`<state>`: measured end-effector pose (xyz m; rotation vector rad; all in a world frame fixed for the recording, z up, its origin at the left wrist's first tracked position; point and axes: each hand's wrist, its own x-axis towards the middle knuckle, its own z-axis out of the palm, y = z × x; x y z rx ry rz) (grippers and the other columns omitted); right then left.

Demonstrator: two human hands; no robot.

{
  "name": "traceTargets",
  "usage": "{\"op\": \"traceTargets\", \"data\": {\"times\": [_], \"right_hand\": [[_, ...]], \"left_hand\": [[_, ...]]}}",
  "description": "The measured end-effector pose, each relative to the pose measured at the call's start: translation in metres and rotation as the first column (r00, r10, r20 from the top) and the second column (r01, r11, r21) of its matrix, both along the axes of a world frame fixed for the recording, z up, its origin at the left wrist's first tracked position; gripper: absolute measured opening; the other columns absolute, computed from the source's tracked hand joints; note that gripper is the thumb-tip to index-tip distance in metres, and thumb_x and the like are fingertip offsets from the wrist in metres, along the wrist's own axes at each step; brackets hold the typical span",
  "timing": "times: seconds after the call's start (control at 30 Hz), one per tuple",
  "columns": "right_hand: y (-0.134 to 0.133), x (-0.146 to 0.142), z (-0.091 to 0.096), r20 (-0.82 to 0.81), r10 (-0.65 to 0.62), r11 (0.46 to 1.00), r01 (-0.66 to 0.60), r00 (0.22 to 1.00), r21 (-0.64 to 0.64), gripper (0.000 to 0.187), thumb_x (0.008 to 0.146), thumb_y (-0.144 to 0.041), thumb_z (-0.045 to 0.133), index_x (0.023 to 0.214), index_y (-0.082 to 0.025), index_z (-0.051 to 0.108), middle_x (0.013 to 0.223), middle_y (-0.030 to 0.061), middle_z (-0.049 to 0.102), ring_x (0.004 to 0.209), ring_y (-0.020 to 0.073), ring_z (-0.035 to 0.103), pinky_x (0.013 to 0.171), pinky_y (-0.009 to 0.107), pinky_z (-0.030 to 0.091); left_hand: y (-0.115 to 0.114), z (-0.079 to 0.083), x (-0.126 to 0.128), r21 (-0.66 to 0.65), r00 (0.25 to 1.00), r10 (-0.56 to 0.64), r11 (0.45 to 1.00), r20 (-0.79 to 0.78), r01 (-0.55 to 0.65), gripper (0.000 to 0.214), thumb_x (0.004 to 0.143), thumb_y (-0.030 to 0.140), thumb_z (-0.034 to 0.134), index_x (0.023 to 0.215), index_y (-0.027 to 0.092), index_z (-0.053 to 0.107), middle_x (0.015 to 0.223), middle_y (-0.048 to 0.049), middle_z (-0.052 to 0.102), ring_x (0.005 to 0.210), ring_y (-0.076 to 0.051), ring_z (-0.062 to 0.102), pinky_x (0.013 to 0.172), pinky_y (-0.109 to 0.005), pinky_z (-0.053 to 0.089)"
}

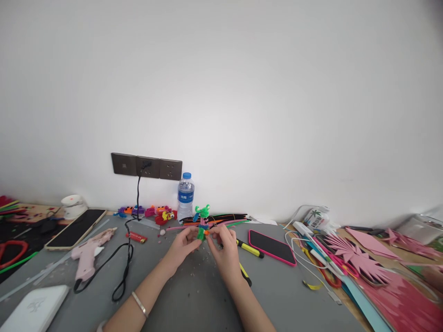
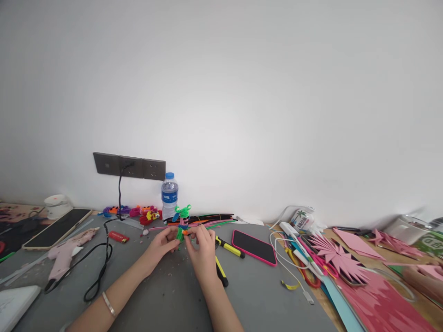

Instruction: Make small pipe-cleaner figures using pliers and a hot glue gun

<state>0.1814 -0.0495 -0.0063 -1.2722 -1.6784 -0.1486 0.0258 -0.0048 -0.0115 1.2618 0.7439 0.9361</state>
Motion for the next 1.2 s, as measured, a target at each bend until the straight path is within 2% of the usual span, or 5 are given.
{"op": "traceTargets", "data": {"times": [0.2, 0.4, 1.0, 1.2], "right_hand": [[-0.0001, 0.0005, -0.0011, -0.004, -0.005, 1.0, 0.005, 1.0, -0.016, 0.007, 0.091, -0.016, 0.053, 0.088, -0.022, 0.054, 0.074, -0.002, 0.056, 0.06, 0.0139, 0.045, 0.07, 0.031, 0.033], [0.0001, 0.0006, -0.0011, 0.01, -0.013, 1.0, 0.013, 1.0, -0.012, 0.01, 0.089, -0.013, 0.052, 0.089, -0.023, 0.054, 0.074, -0.0027, 0.056, 0.059, 0.0137, 0.046, 0.07, 0.03, 0.033], [0.0, 0.001, -0.0002, 0.024, -0.01, 1.0, 0.01, 1.0, -0.013, 0.011, 0.088, -0.013, 0.052, 0.089, -0.023, 0.055, 0.073, -0.0037, 0.056, 0.059, 0.0128, 0.048, 0.07, 0.03, 0.033], [-0.0008, 0.0023, -0.0019, -0.021, 0.013, 0.999, -0.014, 1.0, -0.038, 0.013, 0.089, -0.018, 0.053, 0.101, -0.023, 0.053, 0.073, -0.003, 0.054, 0.06, 0.0146, 0.047, 0.07, 0.031, 0.035]], "left_hand": [[-0.0006, 0.0015, -0.0004, -0.007, 1.0, -0.009, 1.0, -0.006, 0.008, 0.044, 0.068, 0.045, 0.077, 0.1, 0.019, 0.062, 0.085, -0.0013, 0.063, 0.067, -0.013, 0.053, 0.058, -0.024, 0.035], [-0.0023, 0.0046, 0.0, 0.003, 0.999, -0.031, 1.0, -0.01, 0.031, 0.04, 0.069, 0.044, 0.076, 0.097, 0.019, 0.063, 0.078, -0.0004, 0.063, 0.066, -0.014, 0.052, 0.058, -0.024, 0.034], [-0.002, 0.0031, -0.0008, 0.009, 1.0, 0.0, 1.0, -0.027, 0.0, 0.041, 0.068, 0.044, 0.077, 0.1, 0.02, 0.065, 0.084, -0.0013, 0.066, 0.068, -0.014, 0.055, 0.059, -0.024, 0.037], [-0.0004, 0.002, 0.0001, -0.012, 1.0, 0.012, 1.0, 0.007, -0.012, 0.045, 0.067, 0.046, 0.077, 0.102, 0.019, 0.067, 0.084, -0.0027, 0.067, 0.064, -0.013, 0.052, 0.058, -0.024, 0.037]]}}
